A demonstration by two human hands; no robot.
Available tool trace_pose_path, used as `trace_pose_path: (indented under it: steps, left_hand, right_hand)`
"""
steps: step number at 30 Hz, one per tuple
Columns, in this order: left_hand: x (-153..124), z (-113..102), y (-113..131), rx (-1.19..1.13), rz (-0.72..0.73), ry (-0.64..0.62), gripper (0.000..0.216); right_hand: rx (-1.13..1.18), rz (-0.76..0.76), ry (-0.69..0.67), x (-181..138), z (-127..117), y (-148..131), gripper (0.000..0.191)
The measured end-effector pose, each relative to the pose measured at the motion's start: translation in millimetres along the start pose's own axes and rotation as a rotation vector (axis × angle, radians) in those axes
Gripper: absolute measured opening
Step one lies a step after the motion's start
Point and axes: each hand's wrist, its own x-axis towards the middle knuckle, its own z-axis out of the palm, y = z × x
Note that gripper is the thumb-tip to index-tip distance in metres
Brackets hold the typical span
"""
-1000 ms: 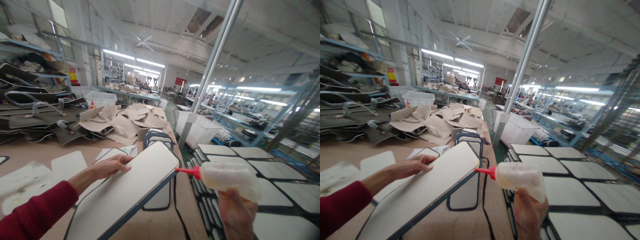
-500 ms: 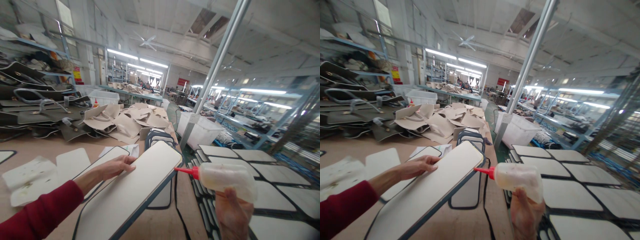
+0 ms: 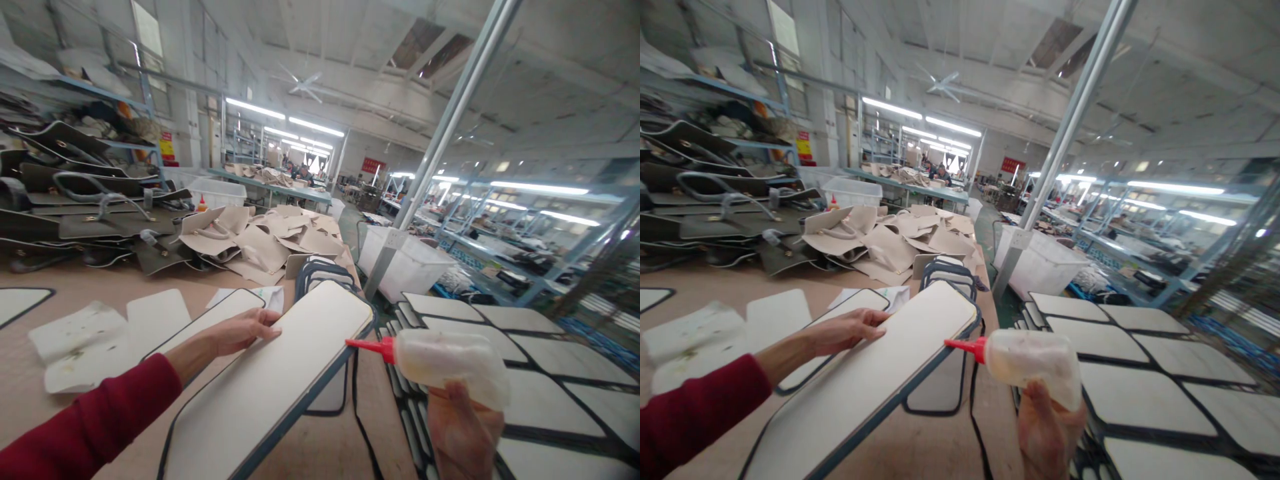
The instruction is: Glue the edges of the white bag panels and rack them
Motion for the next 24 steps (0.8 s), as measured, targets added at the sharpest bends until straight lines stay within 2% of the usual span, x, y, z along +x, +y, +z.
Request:
trace_pose_path:
  steps: [6, 19, 24]
  left_hand:
    - [3.3, -1.8, 0.3, 0.007, -0.021, 0.048, 0.031]
    - [5.2, 1.1, 6.4, -0.049, -0.056, 0.118, 0.032]
    - [6.1, 4.9, 8.1, -0.061, -0.077, 0.171, 0.040]
  right_hand:
    - [-0.009, 0.055, -0.042, -7.1, -1.9, 0.5, 0.042]
    - [0.071, 0.106, -0.078, -14.4, 1.6, -2.2, 0.028]
    - [0.076, 0.105, -0.070, -17.4, 3.3, -2.6, 0.046]
